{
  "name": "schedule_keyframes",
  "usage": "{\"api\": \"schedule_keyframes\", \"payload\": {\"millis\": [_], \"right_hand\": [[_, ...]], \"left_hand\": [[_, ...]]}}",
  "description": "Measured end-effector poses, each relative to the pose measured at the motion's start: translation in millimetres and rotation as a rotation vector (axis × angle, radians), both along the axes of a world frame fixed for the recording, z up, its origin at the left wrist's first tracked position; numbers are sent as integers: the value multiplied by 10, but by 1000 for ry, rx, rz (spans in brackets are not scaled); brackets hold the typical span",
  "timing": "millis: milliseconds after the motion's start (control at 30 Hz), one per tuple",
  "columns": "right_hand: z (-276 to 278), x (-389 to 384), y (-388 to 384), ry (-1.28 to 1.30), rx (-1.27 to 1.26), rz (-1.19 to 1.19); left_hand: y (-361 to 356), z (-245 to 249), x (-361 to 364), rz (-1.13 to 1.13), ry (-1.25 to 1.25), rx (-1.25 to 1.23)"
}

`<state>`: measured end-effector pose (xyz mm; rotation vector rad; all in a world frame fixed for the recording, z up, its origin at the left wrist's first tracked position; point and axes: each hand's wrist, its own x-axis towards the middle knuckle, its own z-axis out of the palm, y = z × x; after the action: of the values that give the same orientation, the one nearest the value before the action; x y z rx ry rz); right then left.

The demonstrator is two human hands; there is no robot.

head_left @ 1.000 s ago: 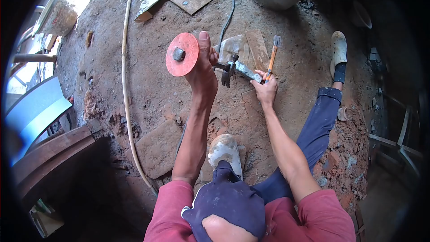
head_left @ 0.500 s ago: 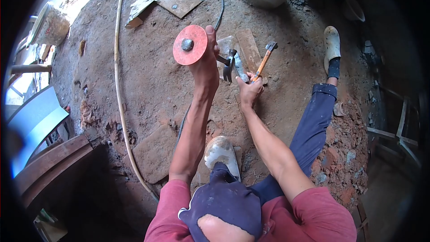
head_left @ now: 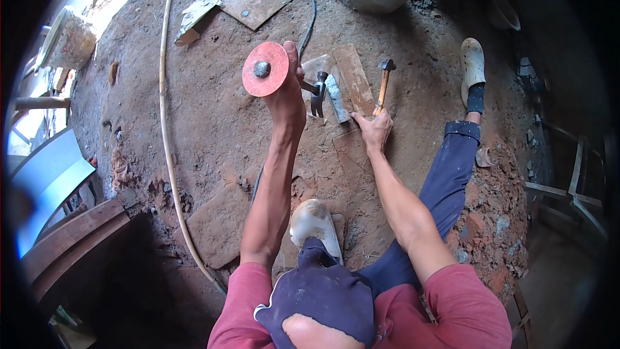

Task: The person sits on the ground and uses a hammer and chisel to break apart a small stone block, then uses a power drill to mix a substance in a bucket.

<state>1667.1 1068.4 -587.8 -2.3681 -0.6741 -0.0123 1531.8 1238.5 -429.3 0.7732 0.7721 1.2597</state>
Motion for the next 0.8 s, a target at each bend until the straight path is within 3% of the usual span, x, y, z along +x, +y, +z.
{"api": "schedule_keyframes", "payload": {"millis": [67,167,467,567,633,700,767,800], "right_hand": [[31,53,-6,57,-109,-8],[152,60,-88,114,-17,21],[594,445,-86,-30,36,192],[947,629,-354,298,63,257],[707,1119,-737,193,-76,423],[904,1381,-913,141,-366,449],[779,1629,-969,-356,-399,507],[715,1637,-985,-747,-281,450]], "left_hand": [[2,-2,-79,-26,-37,-27],[22,6,-181,-35,-80,-60],[41,-26,-295,36,-129,-89],[41,-15,-346,44,-183,-115],[30,-32,-408,30,-154,-89],[15,-12,-441,41,-187,-113],[9,-2,-460,40,-210,-138],[2,-1,-465,44,-212,-134]]}}
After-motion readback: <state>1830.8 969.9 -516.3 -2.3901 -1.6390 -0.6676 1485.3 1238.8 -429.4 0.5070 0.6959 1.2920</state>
